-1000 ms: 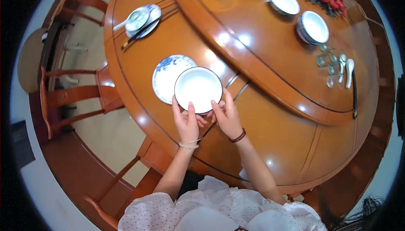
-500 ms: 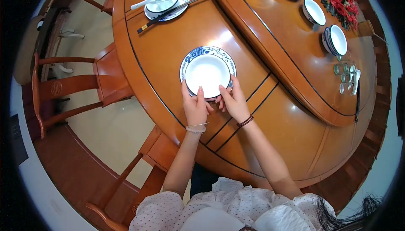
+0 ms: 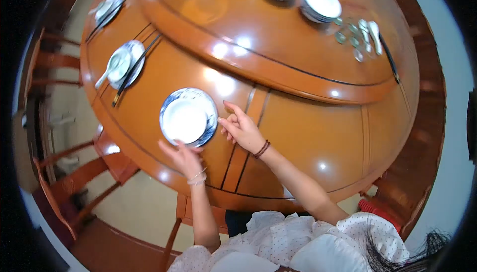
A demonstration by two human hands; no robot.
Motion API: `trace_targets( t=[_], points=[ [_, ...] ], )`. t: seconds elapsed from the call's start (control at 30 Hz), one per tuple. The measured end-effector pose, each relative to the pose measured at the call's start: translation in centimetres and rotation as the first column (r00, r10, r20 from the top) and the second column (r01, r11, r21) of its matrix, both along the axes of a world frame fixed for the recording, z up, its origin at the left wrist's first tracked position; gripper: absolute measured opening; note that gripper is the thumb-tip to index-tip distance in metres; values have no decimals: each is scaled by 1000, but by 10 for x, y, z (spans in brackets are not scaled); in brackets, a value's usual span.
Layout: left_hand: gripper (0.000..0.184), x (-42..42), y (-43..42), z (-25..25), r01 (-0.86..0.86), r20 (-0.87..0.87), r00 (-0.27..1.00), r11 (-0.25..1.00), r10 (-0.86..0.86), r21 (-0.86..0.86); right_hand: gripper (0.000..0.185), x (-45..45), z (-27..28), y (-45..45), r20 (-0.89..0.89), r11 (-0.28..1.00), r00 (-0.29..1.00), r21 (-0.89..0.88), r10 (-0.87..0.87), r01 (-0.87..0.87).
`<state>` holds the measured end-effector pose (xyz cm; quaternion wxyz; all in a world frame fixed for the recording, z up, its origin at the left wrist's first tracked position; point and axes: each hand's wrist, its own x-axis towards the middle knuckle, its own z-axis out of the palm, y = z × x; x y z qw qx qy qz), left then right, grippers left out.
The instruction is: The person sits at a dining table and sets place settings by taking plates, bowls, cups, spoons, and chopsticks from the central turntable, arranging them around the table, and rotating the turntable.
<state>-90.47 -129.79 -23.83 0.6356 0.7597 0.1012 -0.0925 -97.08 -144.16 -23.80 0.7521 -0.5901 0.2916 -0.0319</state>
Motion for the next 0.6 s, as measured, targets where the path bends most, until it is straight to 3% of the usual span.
trace_targets(
  t=[0.07,0.1,0.2,0.27,0.3,0.33,0.4,0.47,0.6],
  points=[
    [50,-16,-3,6,-32,246,969,999,26,17,45,-29,10,-26,48,986,985,-17,-164,165],
    [50,-25,-18,9,-3,248,969,1000,1,9,26,-44,17,-39,56,961,959,1,-277,278],
    [53,-79,-74,23,315,455,841,949,-293,28,14,-88,17,-78,73,885,883,-10,-463,465],
    [51,-114,-135,45,597,331,741,799,-585,75,17,-113,20,-99,101,837,834,-26,-542,547],
    [48,-123,-164,46,662,449,586,718,-675,215,19,-127,20,-111,149,802,798,-43,-584,595],
    [45,-131,-194,45,687,535,403,631,-743,360,22,-142,19,-124,198,766,760,-58,-619,640],
    [47,-148,-255,36,735,593,304,580,-746,353,28,-176,9,-152,266,680,671,-73,-692,730],
    [52,-161,-310,45,712,613,187,536,-767,454,27,-206,13,-182,212,634,645,-123,-735,763],
    [61,-179,-405,37,672,600,126,513,-790,534,21,-240,21,-250,154,484,522,-228,-839,845]
  ],
)
